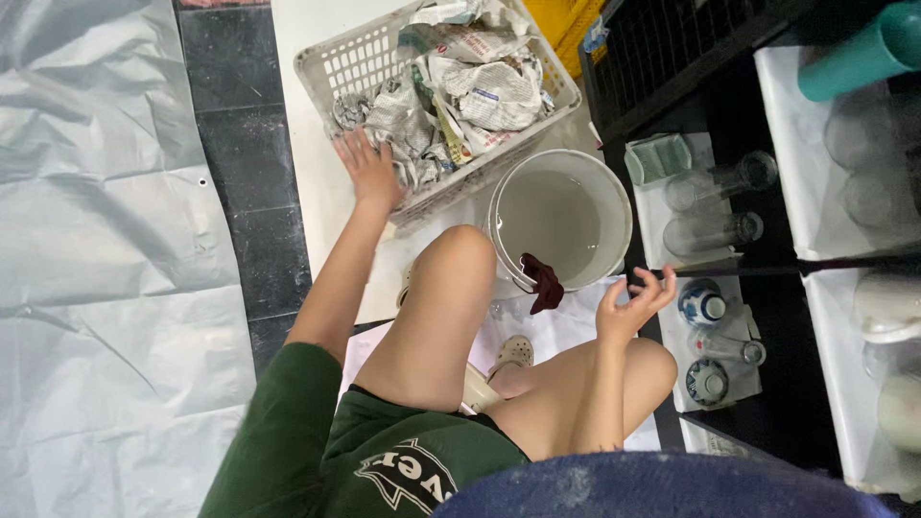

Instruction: The person sits on the floor and cleans various glassware items, including bottles and a cup, using a dark cloth and water from a bucket. They unwrap items from newspaper, wipe them, and place them on a nearby shelf.

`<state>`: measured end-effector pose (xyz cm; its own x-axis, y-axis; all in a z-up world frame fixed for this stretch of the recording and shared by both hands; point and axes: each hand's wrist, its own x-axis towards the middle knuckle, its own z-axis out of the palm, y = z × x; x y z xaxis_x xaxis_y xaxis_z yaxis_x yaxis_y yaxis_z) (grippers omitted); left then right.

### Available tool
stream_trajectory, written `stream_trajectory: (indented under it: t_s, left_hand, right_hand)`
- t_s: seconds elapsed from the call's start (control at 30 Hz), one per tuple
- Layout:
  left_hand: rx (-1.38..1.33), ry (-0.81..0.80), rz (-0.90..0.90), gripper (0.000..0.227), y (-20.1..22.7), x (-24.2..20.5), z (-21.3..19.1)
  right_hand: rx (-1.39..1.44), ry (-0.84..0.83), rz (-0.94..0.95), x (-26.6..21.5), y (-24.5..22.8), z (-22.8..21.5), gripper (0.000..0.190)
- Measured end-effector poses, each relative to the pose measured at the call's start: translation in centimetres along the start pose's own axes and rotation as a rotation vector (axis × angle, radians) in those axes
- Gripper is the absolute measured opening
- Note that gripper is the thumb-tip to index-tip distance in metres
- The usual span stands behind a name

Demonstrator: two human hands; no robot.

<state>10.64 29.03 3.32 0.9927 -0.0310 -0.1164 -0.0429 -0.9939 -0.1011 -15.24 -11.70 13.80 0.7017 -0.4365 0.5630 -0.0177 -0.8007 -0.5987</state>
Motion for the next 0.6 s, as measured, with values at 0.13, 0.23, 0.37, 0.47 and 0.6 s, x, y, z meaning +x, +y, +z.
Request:
stream_trajectory:
  t_s: [0.13, 0.23, 0.37, 0.47, 0.6]
  left_hand:
    - [0.4, -0.409, -0.094, 0.088, 3.1, 4.5, 1.1]
    - [0.221, -0.595, -0.062, 0.077, 4.5, 7.1, 4.2]
    - [-0.186, -0.684, -0.085, 0.067, 4.0, 7.8, 8.9]
    - [-0.369, -0.627, -0.142, 0.062, 4.1, 7.6, 9.8]
    - [-1.171, 0.014, -0.406, 0.073, 4.1, 8.6, 7.9]
  right_hand:
    - [-0.046, -0.038, -0.002, -1.8, 2.0, 1.1, 0.035]
    - [0.012, -0.068, 0.105, -2.6, 3.0, 1.5, 0.034]
    - [0.099, -0.069, 0.169, -3.0, 4.2, 2.6, 0.031]
    - [0.082, -0.069, 0.152, -2.7, 5.4, 3.2, 0.03]
    - [0.061, -0.069, 0.161, -3.2, 6.3, 3.2, 0.03]
